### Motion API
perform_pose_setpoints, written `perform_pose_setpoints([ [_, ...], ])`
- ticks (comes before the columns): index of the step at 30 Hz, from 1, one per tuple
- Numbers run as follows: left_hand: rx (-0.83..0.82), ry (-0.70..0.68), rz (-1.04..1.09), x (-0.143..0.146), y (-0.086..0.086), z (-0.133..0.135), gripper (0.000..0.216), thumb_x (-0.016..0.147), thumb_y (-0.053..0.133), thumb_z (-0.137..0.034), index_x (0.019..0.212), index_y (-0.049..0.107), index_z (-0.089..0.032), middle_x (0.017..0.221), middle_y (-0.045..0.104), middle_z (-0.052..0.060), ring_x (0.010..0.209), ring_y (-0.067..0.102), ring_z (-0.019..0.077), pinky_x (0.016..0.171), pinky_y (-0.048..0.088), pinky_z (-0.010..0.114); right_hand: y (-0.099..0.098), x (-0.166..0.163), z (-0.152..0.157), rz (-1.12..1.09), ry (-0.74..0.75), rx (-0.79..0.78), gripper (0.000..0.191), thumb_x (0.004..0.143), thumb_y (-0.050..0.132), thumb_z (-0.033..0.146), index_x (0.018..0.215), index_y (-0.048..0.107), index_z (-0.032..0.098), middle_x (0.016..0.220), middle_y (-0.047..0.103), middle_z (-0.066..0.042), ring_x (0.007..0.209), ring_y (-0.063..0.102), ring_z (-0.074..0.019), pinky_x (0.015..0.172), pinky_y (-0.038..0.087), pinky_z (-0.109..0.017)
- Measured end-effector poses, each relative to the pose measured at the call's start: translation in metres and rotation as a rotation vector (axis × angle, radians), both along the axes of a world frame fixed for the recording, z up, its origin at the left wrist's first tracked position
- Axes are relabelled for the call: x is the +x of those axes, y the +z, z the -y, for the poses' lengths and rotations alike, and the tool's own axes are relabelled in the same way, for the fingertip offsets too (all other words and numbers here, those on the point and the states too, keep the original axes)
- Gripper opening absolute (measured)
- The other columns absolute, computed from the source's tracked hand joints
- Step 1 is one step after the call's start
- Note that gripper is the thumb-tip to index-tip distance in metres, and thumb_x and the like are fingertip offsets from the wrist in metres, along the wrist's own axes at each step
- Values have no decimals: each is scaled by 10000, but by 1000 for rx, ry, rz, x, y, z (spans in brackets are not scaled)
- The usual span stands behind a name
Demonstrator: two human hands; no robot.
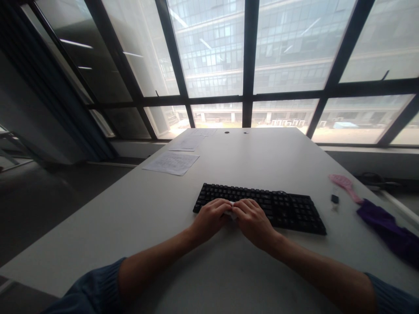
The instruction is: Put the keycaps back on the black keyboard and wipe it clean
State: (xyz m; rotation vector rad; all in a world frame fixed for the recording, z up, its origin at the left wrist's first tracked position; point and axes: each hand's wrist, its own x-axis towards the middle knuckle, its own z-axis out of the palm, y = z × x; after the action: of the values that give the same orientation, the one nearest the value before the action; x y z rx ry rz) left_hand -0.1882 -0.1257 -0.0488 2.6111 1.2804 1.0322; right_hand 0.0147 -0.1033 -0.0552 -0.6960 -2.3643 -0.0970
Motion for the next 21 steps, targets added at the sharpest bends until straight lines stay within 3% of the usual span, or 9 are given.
perform_pose_setpoints([
  [4,-39,21,-53,0,-1,-1,329,817,626,-3,1053,680,-224,1147,727,29,1073,665,198,983,531,354,0,1,0,59,-26,-2,87,957,619,140,1028,646,182,981,678,-61,937,563,-226,884,420,-376],
  [10,-27,-8,-92,0,0,0,230,829,634,-8,942,678,-204,1000,740,26,939,675,192,865,541,319,-1,1,0,107,-33,12,96,934,621,96,947,634,191,869,641,-44,841,529,-219,797,399,-361],
  [16,47,-41,-31,0,3,1,216,865,620,-35,999,672,-196,1035,723,48,989,667,189,890,543,312,-1,1,0,25,20,-14,88,950,604,100,962,620,185,973,662,-53,927,545,-217,867,420,-354],
  [21,-5,-34,-55,0,3,0,243,855,621,-23,1013,668,-201,1069,721,46,1011,670,191,910,546,316,0,2,1,32,3,-11,84,953,607,114,981,630,189,992,668,-56,944,556,-218,883,431,-365],
])
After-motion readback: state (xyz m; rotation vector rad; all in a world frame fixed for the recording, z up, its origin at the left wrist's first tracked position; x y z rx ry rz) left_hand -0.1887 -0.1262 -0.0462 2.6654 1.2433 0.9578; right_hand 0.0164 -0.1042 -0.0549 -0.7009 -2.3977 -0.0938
